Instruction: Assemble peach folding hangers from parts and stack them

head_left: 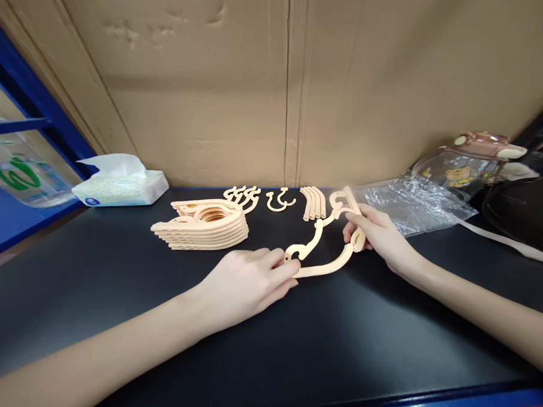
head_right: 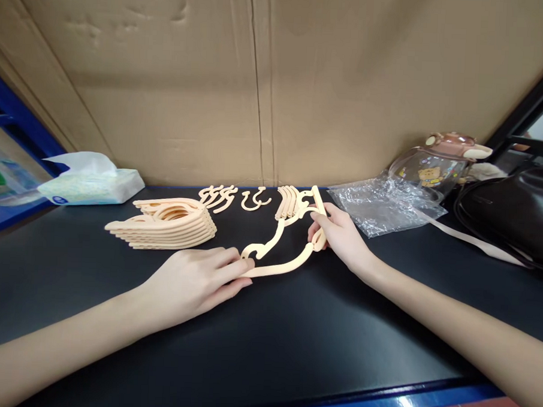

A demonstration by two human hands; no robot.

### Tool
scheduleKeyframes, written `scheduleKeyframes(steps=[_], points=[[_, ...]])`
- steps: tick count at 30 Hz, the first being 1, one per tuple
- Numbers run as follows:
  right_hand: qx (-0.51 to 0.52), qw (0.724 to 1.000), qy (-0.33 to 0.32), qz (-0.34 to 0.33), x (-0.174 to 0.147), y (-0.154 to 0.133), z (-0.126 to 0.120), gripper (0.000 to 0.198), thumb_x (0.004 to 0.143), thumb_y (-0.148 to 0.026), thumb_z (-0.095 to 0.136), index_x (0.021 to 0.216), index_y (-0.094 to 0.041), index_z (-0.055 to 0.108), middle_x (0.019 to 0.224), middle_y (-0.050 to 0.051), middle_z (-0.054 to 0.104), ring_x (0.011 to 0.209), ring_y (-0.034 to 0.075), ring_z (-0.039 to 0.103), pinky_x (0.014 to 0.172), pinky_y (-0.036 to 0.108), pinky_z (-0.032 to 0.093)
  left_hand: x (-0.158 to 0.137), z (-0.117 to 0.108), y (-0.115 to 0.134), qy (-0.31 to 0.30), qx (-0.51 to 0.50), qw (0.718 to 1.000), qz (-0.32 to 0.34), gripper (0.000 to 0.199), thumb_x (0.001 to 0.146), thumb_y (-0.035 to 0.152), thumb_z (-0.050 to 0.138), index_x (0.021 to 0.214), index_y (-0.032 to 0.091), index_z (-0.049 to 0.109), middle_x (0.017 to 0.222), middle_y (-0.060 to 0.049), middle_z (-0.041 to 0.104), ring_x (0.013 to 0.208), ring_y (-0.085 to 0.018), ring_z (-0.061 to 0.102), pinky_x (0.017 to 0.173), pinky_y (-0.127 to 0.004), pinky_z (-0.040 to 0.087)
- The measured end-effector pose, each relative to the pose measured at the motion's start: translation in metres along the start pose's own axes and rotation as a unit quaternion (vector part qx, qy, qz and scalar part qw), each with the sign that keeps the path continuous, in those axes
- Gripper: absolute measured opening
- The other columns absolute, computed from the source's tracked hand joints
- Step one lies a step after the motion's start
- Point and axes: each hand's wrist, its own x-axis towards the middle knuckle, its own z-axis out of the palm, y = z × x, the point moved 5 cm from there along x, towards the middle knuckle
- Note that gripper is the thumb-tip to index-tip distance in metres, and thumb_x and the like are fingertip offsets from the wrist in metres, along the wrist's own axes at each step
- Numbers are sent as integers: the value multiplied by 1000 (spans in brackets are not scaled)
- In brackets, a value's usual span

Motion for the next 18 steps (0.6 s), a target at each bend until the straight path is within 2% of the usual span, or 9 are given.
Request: scheduleKeyframes(steps=[5, 9, 13, 18], points=[[24, 999, 22, 13, 1, 0, -1, 23, 81, -40, 53, 83, -19, 46, 54, -3, 57, 39, 7, 46, 35, 18, 26, 0, 0, -9, 16, -66, 996, -52, 20, 97, 30, 39, 102, 22, 56, 103, -3, 58, 84, -14, 58, 58, -21, 42], [43, 999, 13, 3, 2, -1, 0, 27, 78, -43, 56, 84, -18, 46, 54, -3, 56, 39, 7, 46, 34, 18, 23, -1, 2, -12, 26, -91, 994, -61, 20, 97, 31, 39, 101, 22, 56, 120, -5, 52, 88, -14, 56, 63, -23, 45], [43, 999, 3, -3, 2, 0, 1, 30, 78, -45, 57, 87, -18, 47, 55, -3, 56, 40, 8, 46, 34, 19, 24, -1, 2, -9, 24, -89, 995, -33, 20, 97, 28, 39, 108, 22, 55, 119, -4, 53, 92, -15, 55, 73, -27, 49], [43, 999, -3, 2, 2, 1, 2, 32, 77, -46, 58, 87, -19, 45, 55, -3, 56, 40, 7, 45, 35, 19, 24, 0, 1, -6, 9, -72, 997, 2, 27, 95, 19, 38, 120, 22, 49, 110, -4, 58, 95, -16, 55, 73, -26, 49]])
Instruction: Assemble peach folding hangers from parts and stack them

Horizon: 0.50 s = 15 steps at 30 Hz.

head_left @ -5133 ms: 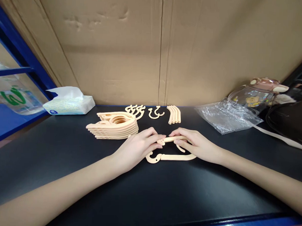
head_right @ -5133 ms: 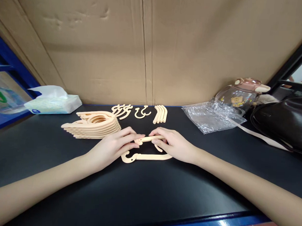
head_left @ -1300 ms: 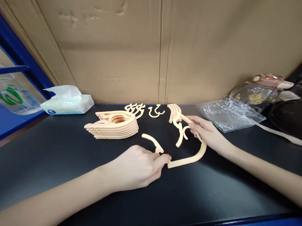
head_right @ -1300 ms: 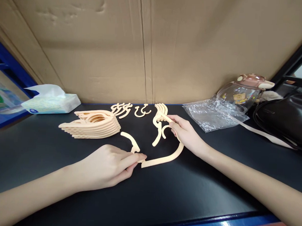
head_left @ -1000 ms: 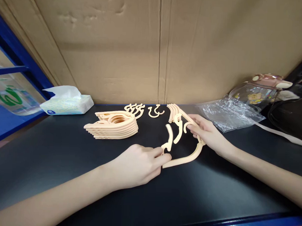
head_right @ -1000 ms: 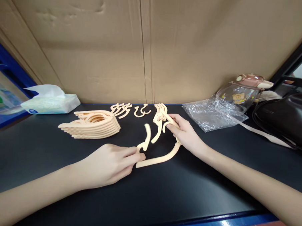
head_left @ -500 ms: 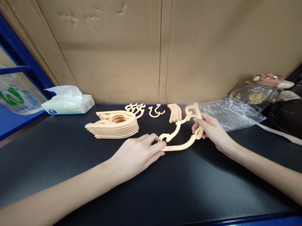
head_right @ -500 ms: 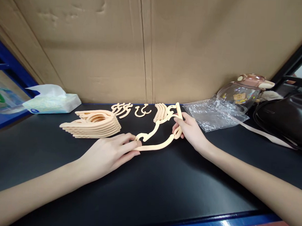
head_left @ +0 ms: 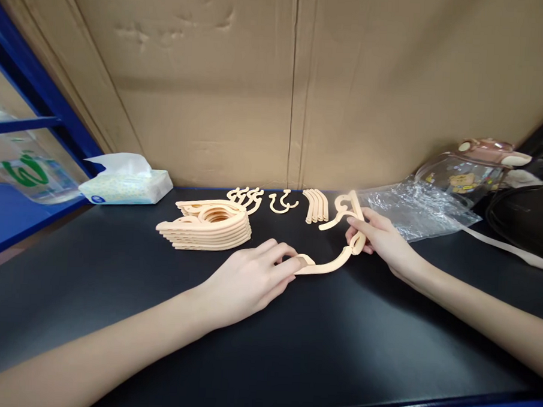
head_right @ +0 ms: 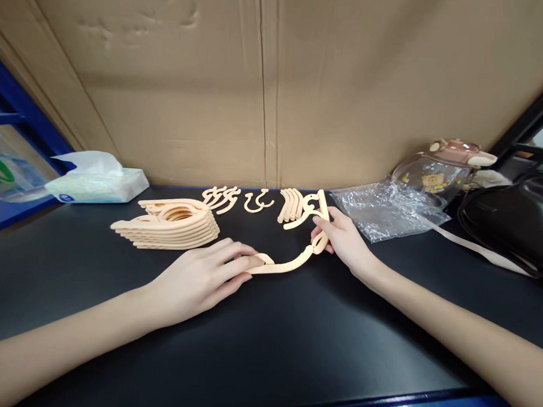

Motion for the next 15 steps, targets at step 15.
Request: scheduleKeyframes(steps=[15], points=[[-37, 996, -75, -10, -7, -4, 10, 37, 80, -48, 58, 103, -20, 52, 62, -5, 46, 51, 8, 40, 46, 20, 30, 0, 4, -2, -11, -53, 998, -32, 44, 87, 11, 41, 130, 18, 42, 112, -6, 55, 97, -19, 53, 76, -29, 49]])
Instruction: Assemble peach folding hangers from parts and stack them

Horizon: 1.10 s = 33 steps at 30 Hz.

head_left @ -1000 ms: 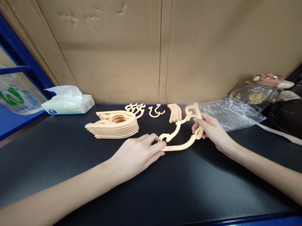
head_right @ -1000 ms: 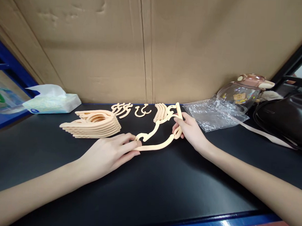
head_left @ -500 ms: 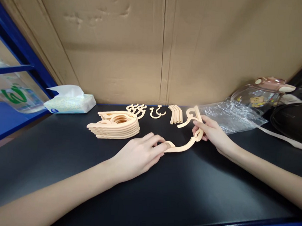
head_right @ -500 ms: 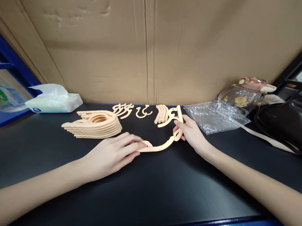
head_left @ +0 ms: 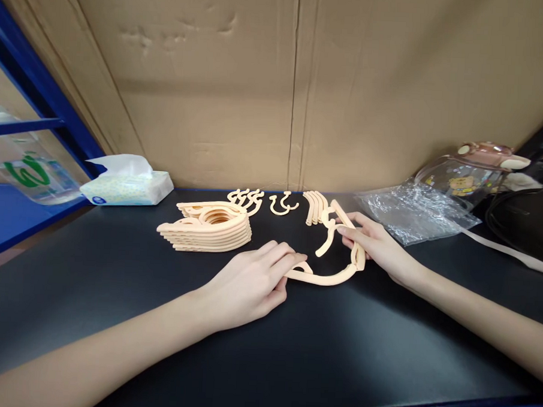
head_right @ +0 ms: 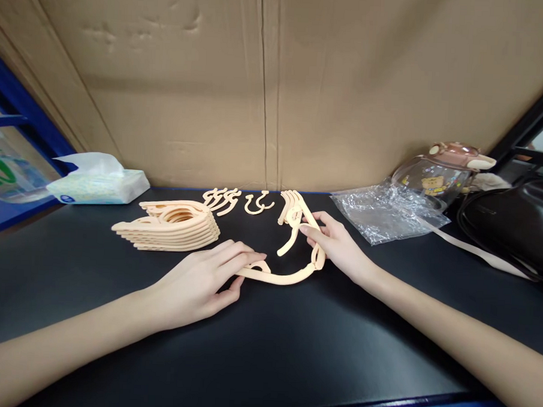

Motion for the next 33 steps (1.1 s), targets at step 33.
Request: scheduleKeyframes(steps=[33], points=[[128, 988, -82, 11, -7, -5, 10, 21, 81, -33, 60, 97, -20, 64, 70, -3, 46, 64, 10, 38, 61, 25, 32, -1, 2, 3, -34, -62, 997, 35, 35, 93, 13, 35, 126, 18, 42, 115, -8, 51, 98, -20, 50, 80, -32, 45]])
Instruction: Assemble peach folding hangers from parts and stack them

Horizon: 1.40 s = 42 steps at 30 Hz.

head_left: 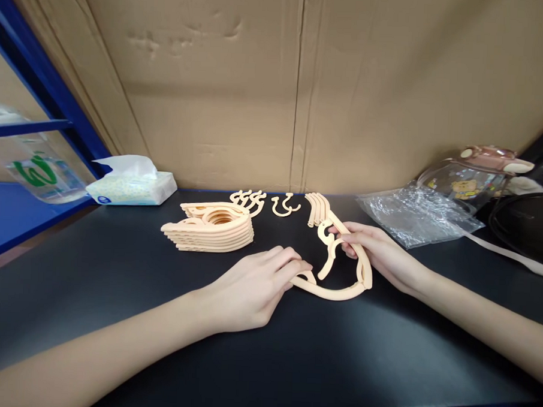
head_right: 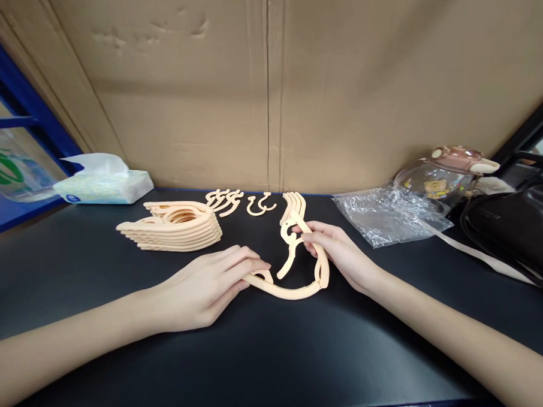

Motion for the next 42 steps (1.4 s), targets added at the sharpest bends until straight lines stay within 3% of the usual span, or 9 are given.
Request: scheduleKeyframes(steps=[5, 10, 15, 22, 27, 36, 42], points=[[-44, 999, 10, -9, 1, 0, -1, 24, 74, -33, 69, 87, -20, 54, 81, -2, 49, 72, 11, 42, 65, 25, 34, 0, 0, 1, -3, -5, 1000, 5, 35, 93, 14, 35, 127, 18, 42, 114, -8, 51, 98, -20, 50, 81, -31, 45], [-66, 997, 23, -23, 1, -2, 0, 35, 67, -29, 76, 76, -20, 43, 71, -6, 42, 68, 9, 40, 66, 25, 34, 0, -1, 4, -2, -7, 1000, 15, 34, 92, 13, 36, 125, 17, 43, 112, -9, 52, 98, -20, 50, 82, -31, 44], [-20, 1000, 12, -7, -1, 0, 3, 31, 80, -44, 64, 79, -20, 44, 78, -3, 51, 73, 12, 48, 70, 28, 40, 0, -1, 4, -1, -10, 1000, 13, 33, 91, 18, 42, 124, 17, 45, 112, -7, 52, 97, -19, 51, 82, -30, 44], [-21, 999, -18, -23, -3, -3, 10, 28, 82, -42, 63, 84, -20, 47, 90, 2, 60, 84, 15, 56, 73, 29, 43, -1, 1, 5, -7, 4, 1000, 22, 44, 92, 32, 48, 135, 24, 38, 106, -4, 53, 92, -18, 51, 76, -28, 44], [-27, 999, -33, -31, -4, -3, 12, 26, 84, -42, 60, 96, -21, 50, 108, 6, 61, 96, 18, 56, 79, 31, 45, -1, 2, 5, -1, 9, 999, 34, 35, 93, 31, 46, 127, 24, 47, 102, -4, 54, 89, -17, 52, 73, -27, 43], [21, 1000, 4, -10, -1, 0, 5, 28, 83, -42, 61, 94, -20, 49, 90, 4, 62, 86, 17, 57, 76, 31, 45, 1, 1, 7, -17, 4, 999, 41, 23, 91, 30, 47, 111, 21, 55, 102, -4, 54, 85, -16, 51, 73, -28, 41], [35, 999, 4, 3, -2, 1, 5, 28, 83, -45, 60, 93, -21, 50, 88, 2, 60, 81, 15, 56, 72, 29, 44, 1, 2, 8, -24, 2, 998, 51, 22, 90, 32, 48, 108, 22, 55, 106, -4, 53, 85, -16, 50, 75, -28, 41]])
